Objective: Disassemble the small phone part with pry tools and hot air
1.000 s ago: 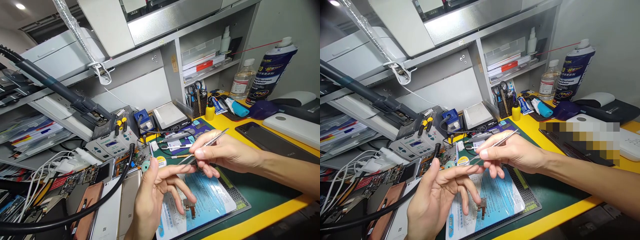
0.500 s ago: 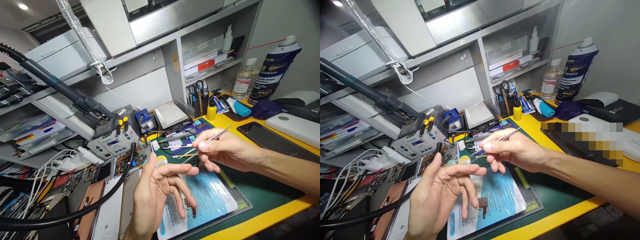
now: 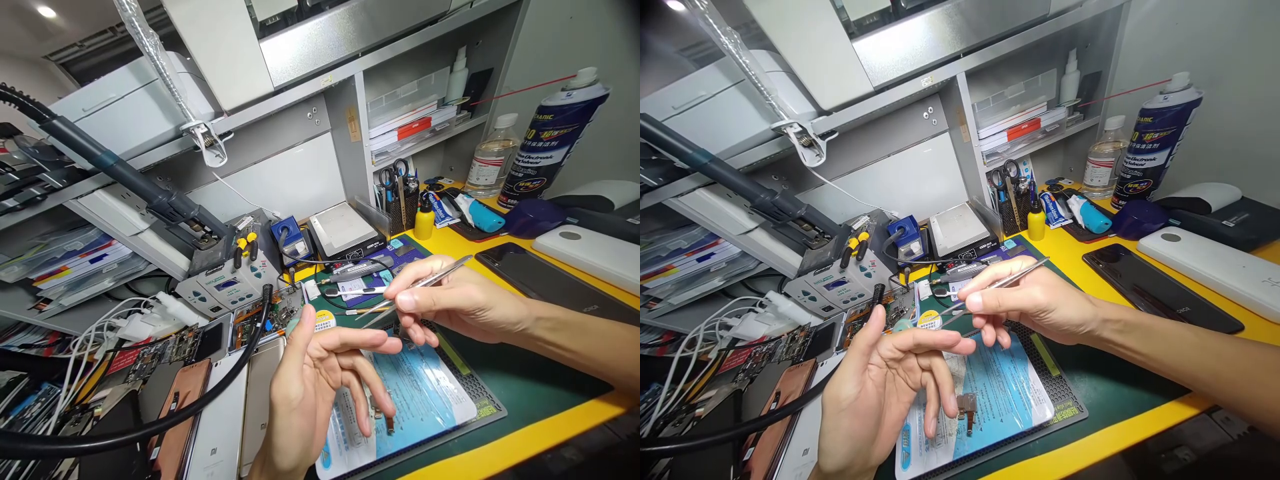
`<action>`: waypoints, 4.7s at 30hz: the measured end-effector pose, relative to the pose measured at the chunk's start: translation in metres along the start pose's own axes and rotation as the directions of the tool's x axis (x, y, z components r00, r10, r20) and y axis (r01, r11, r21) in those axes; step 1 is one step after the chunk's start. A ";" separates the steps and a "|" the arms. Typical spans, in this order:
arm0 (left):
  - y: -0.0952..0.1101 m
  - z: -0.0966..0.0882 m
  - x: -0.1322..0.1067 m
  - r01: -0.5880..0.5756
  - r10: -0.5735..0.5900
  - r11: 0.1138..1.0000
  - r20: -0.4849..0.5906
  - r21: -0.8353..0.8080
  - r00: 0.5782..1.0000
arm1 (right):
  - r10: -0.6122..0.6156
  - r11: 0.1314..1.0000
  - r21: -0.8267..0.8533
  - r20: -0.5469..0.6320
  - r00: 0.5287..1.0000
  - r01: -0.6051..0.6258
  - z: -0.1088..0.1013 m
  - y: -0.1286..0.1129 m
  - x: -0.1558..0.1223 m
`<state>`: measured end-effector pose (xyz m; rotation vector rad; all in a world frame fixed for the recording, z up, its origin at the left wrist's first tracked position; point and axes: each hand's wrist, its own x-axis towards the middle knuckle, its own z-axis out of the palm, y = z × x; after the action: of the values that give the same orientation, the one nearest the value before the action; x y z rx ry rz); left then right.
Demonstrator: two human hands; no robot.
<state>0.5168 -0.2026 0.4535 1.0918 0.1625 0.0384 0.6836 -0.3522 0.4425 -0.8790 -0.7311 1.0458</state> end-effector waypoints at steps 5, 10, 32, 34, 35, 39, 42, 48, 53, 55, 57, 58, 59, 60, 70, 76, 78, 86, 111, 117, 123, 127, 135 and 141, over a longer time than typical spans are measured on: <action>0.000 0.000 0.000 0.004 -0.004 1.000 -0.003 -0.002 1.000 | 0.027 1.000 -0.009 0.035 0.999 -0.027 -0.003 -0.001 -0.001; 0.001 0.000 -0.001 0.005 -0.005 1.000 -0.006 -0.010 1.000 | 0.052 0.998 -0.048 0.020 0.998 -0.051 -0.002 -0.001 -0.001; -0.001 0.001 -0.001 0.002 -0.001 1.000 -0.028 0.029 1.000 | 0.070 0.997 -0.023 0.096 0.993 -0.068 -0.009 0.003 -0.003; -0.001 0.000 -0.001 0.001 0.000 1.000 -0.024 0.028 1.000 | 0.063 0.998 -0.025 0.106 0.992 -0.060 -0.008 0.003 -0.003; -0.001 0.000 -0.001 0.002 -0.002 1.000 -0.019 0.025 1.000 | 0.056 0.998 -0.023 0.108 0.993 -0.054 -0.008 0.002 -0.002; -0.001 0.001 -0.001 0.009 -0.008 1.000 -0.013 0.019 1.000 | 0.049 0.999 -0.011 0.087 0.995 -0.048 -0.005 0.000 -0.001; -0.001 0.000 -0.001 0.010 -0.010 1.000 -0.022 0.020 1.000 | 0.048 0.999 -0.008 0.073 0.996 -0.047 -0.004 0.000 -0.001; 0.000 0.000 0.000 0.051 -0.051 0.999 -0.013 -0.010 0.999 | 0.042 0.999 -0.023 0.097 0.994 -0.040 -0.008 0.000 -0.003; 0.000 0.000 0.001 0.058 -0.058 0.997 -0.004 -0.044 0.998 | 0.022 0.998 -0.053 0.131 0.991 -0.015 -0.009 -0.001 -0.004; 0.000 -0.001 0.002 0.067 -0.066 0.995 0.021 -0.070 0.998 | 0.022 0.998 -0.060 0.135 0.991 -0.014 -0.010 -0.001 -0.003; 0.000 -0.001 0.002 0.079 -0.075 0.992 0.041 -0.096 0.996 | 0.020 0.998 -0.061 0.140 0.990 -0.012 -0.011 0.000 -0.003; 0.000 -0.001 0.002 0.084 -0.080 0.991 0.046 -0.106 0.996 | 0.018 0.998 -0.060 0.144 0.989 -0.010 -0.011 0.000 -0.003; 0.000 -0.001 0.002 0.090 -0.084 0.989 0.049 -0.114 0.995 | 0.017 0.998 -0.058 0.145 0.989 -0.009 -0.012 0.000 -0.003; 0.000 -0.001 0.002 0.093 -0.088 0.989 0.051 -0.119 0.995 | 0.016 0.999 -0.053 0.146 0.989 -0.008 -0.012 0.000 -0.003; 0.002 -0.001 0.001 0.098 -0.095 0.990 0.029 -0.097 0.995 | 0.022 1.000 -0.002 0.181 0.983 -0.022 -0.014 0.002 -0.003; 0.001 0.000 0.000 0.082 -0.083 0.995 -0.004 -0.056 0.997 | 0.023 0.999 0.039 0.166 0.986 -0.030 -0.009 -0.002 -0.004; 0.000 0.000 0.000 0.084 -0.084 0.995 -0.005 -0.051 0.996 | 0.024 0.999 0.031 0.150 0.988 -0.029 -0.008 -0.003 -0.004; -0.001 0.002 -0.001 0.055 -0.054 0.998 -0.050 0.019 0.997 | 0.056 0.998 0.026 0.161 0.985 -0.061 -0.014 0.002 -0.003; -0.005 0.004 0.001 0.172 -0.172 0.983 0.001 0.061 0.985 | 0.131 0.984 0.088 0.227 0.965 -0.154 -0.005 0.004 -0.004; -0.002 0.004 0.000 0.187 -0.185 0.980 -0.022 0.063 0.982 | 0.121 0.983 0.098 0.273 0.954 -0.153 -0.006 0.002 -0.004; -0.003 0.005 0.000 0.260 -0.260 0.964 0.008 0.051 0.965 | 0.120 0.987 0.072 0.255 0.959 -0.143 -0.003 0.004 -0.006; -0.005 0.004 0.002 0.282 -0.283 0.959 0.055 0.024 0.957 | 0.157 0.982 0.063 0.249 0.956 -0.178 -0.003 0.006 -0.005; -0.005 0.003 0.004 0.295 -0.295 0.955 0.029 0.004 0.955 | 0.215 0.972 0.054 0.198 0.956 -0.230 -0.002 0.004 -0.003; -0.003 0.002 0.004 0.317 -0.317 0.948 0.011 -0.010 0.948 | 0.222 0.970 0.054 0.179 0.958 -0.235 -0.004 0.005 -0.002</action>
<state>0.5208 -0.2057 0.4512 1.0426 0.3277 -0.2543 0.6843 -0.3543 0.4362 -0.8289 -0.7402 1.3603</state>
